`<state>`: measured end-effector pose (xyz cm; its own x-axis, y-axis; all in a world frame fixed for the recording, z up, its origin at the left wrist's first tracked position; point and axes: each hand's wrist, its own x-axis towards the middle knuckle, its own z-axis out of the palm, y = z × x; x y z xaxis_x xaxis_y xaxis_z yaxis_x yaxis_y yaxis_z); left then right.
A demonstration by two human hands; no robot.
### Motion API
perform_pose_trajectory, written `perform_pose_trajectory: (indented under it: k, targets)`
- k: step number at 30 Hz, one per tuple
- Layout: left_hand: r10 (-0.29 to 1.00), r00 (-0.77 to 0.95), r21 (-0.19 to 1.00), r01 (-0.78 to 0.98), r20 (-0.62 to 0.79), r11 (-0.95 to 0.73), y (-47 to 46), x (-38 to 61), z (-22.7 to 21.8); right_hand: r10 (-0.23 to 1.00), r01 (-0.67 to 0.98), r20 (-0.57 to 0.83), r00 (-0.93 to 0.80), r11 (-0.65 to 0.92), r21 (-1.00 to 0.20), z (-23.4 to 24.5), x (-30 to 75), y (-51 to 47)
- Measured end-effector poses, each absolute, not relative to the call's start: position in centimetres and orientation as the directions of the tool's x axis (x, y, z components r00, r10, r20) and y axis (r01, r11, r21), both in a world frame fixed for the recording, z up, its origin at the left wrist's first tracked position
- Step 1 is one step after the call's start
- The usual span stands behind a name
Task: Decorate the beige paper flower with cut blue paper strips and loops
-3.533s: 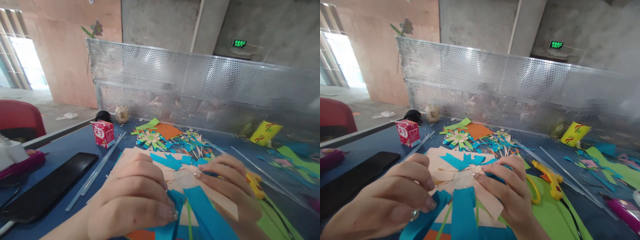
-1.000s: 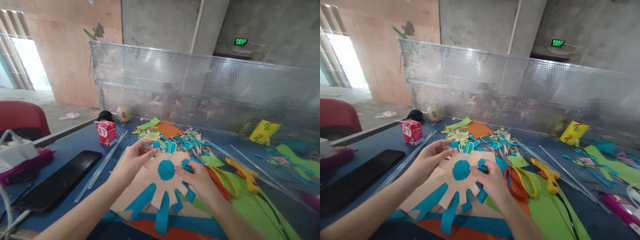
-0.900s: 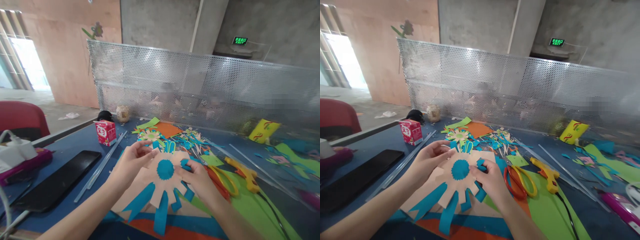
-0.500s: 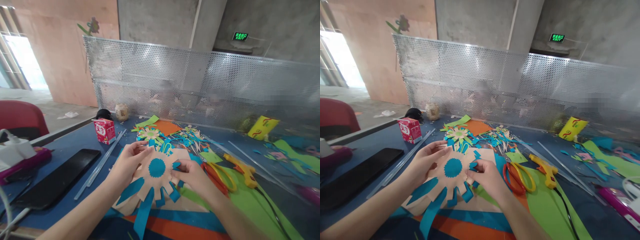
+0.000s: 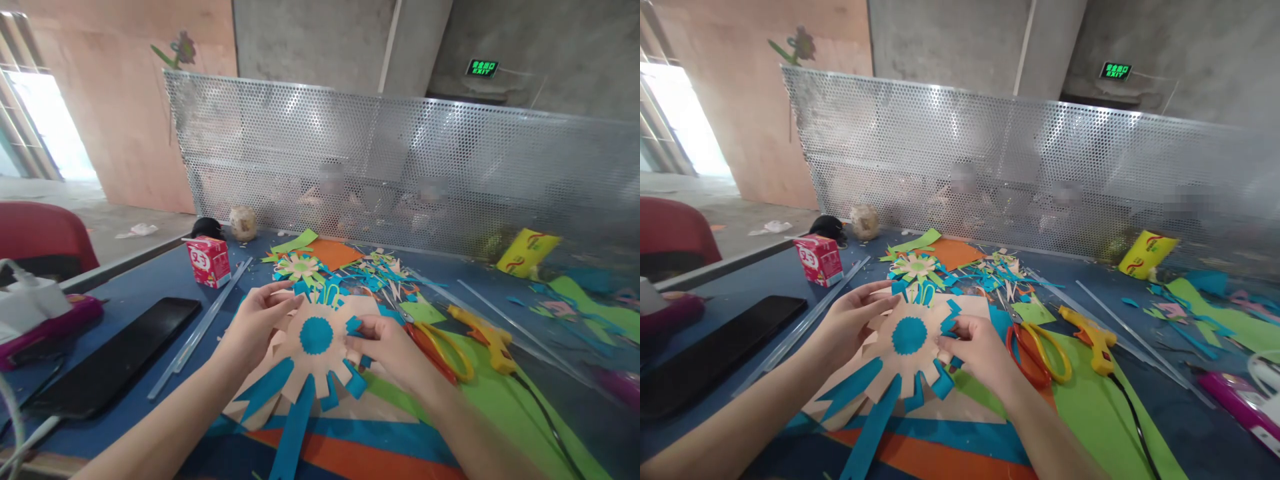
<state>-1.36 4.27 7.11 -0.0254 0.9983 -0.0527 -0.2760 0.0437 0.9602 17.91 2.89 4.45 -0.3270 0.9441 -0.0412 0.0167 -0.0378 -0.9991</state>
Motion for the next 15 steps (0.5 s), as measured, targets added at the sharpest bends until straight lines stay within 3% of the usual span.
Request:
perform_pose_trajectory:
  k: [4, 11, 15]
  targets:
    - [0.998, -0.007, 0.965, -0.258, -0.059, 0.055, 4.1, -1.3, 6.9, 0.951, 0.039, -0.046, -0.307, -0.035, -0.999, 4.9, 18.1, 2.8]
    - [0.998, 0.048, 0.994, -0.104, 0.033, -0.028, 2.5, -1.2, 6.0, 0.991, 0.203, -0.068, -0.112, -0.044, -0.978, 5.6, 18.6, 3.0]
    - [0.994, 0.103, 0.998, -0.047, -0.029, 0.034, 2.4, -1.4, 5.5, 0.993, 0.199, -0.047, -0.106, -0.025, -0.98, 5.8, 18.9, 3.2]
